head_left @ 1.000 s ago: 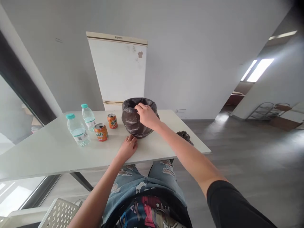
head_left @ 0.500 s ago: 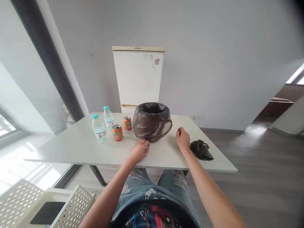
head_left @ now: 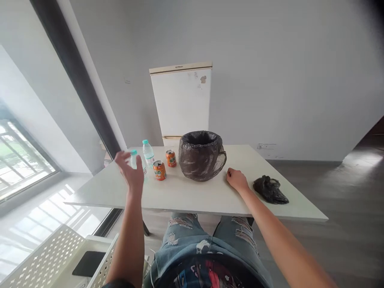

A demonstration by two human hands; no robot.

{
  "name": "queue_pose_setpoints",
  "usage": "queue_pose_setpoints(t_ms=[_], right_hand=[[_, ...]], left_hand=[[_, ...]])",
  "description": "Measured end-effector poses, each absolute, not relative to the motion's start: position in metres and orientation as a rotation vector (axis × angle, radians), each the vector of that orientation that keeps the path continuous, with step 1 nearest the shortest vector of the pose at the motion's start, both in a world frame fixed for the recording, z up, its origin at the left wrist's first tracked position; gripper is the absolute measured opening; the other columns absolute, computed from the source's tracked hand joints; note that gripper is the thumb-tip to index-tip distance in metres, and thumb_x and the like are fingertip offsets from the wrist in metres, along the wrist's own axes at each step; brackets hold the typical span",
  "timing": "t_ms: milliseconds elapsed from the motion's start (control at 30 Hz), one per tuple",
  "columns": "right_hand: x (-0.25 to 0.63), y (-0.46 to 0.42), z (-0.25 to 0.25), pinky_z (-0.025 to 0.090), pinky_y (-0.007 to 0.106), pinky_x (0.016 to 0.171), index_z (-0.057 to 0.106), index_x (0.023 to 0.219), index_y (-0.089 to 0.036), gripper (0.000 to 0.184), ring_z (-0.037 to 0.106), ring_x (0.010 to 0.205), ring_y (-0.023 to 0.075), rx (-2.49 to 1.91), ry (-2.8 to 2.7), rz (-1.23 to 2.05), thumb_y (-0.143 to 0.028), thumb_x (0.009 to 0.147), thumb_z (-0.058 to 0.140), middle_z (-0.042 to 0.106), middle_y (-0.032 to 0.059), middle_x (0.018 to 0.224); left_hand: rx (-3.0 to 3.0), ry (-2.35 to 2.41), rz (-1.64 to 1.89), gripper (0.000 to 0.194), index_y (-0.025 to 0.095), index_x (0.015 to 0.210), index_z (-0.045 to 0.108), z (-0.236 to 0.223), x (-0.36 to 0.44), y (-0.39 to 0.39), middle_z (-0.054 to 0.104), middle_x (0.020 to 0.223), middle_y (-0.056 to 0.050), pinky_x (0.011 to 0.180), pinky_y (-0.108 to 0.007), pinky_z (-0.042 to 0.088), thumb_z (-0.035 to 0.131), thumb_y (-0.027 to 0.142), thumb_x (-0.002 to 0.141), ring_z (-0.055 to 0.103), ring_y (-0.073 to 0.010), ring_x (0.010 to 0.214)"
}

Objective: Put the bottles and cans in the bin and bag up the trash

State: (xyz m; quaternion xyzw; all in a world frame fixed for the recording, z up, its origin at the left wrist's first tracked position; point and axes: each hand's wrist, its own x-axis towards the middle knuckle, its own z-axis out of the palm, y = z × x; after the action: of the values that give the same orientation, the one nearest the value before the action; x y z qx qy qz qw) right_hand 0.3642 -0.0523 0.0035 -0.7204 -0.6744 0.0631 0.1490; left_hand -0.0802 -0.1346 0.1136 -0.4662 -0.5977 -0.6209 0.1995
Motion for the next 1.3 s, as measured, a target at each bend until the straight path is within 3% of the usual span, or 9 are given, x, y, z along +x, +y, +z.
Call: queue_pose_setpoints(t_ms=[67,133,233,333,533,667,867,1100,1300], right_hand=[[0.362,-0.054,0.006,0.037,0.029,0.067,0.069,0.107,-0.019,0.026,0.069,0.088,0.0259,-2.073,-1.936,0.177,-0.022,0.101,0.043,0.073,0.0133,0.098],[0.361,-0.056,0.008,0.037,0.030,0.068,0.068,0.108,-0.019,0.026,0.069,0.090,0.0265,-2.077,-1.929,0.167,-0.023,0.101,0.043,0.073,0.0139,0.100],[0.361,-0.056,0.009,0.037,0.030,0.070,0.067,0.110,-0.019,0.026,0.069,0.095,0.0271,-2.078,-1.921,0.158,-0.024,0.102,0.043,0.073,0.0143,0.104],[0.361,-0.054,0.008,0.038,0.030,0.070,0.067,0.110,-0.020,0.026,0.069,0.096,0.0273,-2.074,-1.920,0.169,-0.023,0.102,0.043,0.073,0.0142,0.104],[0.362,-0.052,0.007,0.037,0.029,0.071,0.066,0.110,-0.019,0.026,0.069,0.097,0.0255,-2.061,-1.939,0.196,-0.022,0.103,0.042,0.074,0.0137,0.106],[0.362,-0.054,0.009,0.036,0.029,0.069,0.066,0.109,-0.019,0.024,0.068,0.097,0.0249,-2.056,-1.953,0.200,-0.022,0.103,0.043,0.074,0.0129,0.105],[0.362,-0.056,0.009,0.033,0.028,0.066,0.064,0.104,-0.020,0.022,0.068,0.094,0.0231,-1.998,-1.981,0.216,-0.020,0.104,0.042,0.073,0.0098,0.097],[0.362,-0.054,0.008,0.031,0.028,0.065,0.062,0.102,-0.020,0.021,0.068,0.092,0.0231,-1.998,-1.986,0.209,-0.021,0.104,0.042,0.073,0.0099,0.098],[0.362,-0.052,0.006,0.032,0.028,0.066,0.063,0.104,-0.020,0.021,0.068,0.092,0.0231,-2.022,-1.987,0.198,-0.021,0.103,0.042,0.073,0.0100,0.101]], left_hand=[[-1.333,-1.801,-1.572,0.076,0.023,0.153,0.036,0.130,-0.106,-0.111,0.048,0.152,-0.020,0.116,-0.054,0.039,0.072,0.047,0.090,0.047,-0.0361,0.143],[-1.467,-1.979,-1.426,0.061,0.025,0.143,0.049,0.135,-0.120,-0.089,0.049,0.152,-0.019,0.116,-0.059,0.038,0.070,0.045,0.090,0.046,-0.0396,0.143],[-1.608,-2.122,-1.357,0.027,0.024,0.122,0.058,0.133,-0.126,-0.074,0.065,0.122,-0.012,0.107,-0.052,0.047,0.056,0.032,0.096,0.061,-0.0333,0.120],[-1.395,-2.070,-1.524,0.030,0.023,0.125,0.052,0.146,-0.120,-0.085,0.066,0.106,-0.008,0.098,-0.048,0.051,0.054,0.029,0.096,0.065,-0.0283,0.102],[-0.899,-1.135,-1.995,0.020,0.024,0.117,0.047,0.252,-0.063,-0.118,0.067,0.119,-0.007,0.106,-0.038,0.049,0.029,0.022,0.107,0.065,-0.0172,0.112],[-1.135,-0.991,-2.123,0.022,0.015,0.120,0.058,0.310,0.005,-0.102,0.068,0.117,-0.010,0.099,-0.035,0.049,0.046,0.023,0.104,0.064,-0.0160,0.104],[-2.024,-1.249,-1.742,0.020,0.019,0.108,0.070,0.317,0.103,-0.061,0.066,0.096,-0.004,0.081,-0.032,0.050,0.069,0.034,0.095,0.059,-0.0151,0.078],[-2.236,-1.580,-0.964,0.024,0.017,0.111,0.073,0.318,0.140,-0.041,0.070,0.117,-0.016,0.089,-0.042,0.054,0.070,0.032,0.092,0.069,-0.0309,0.104],[-2.558,-1.782,-0.716,0.038,0.010,0.112,0.074,0.324,0.147,-0.023,0.076,0.083,-0.012,0.079,-0.037,0.058,0.080,0.037,0.086,0.074,-0.0242,0.073]])
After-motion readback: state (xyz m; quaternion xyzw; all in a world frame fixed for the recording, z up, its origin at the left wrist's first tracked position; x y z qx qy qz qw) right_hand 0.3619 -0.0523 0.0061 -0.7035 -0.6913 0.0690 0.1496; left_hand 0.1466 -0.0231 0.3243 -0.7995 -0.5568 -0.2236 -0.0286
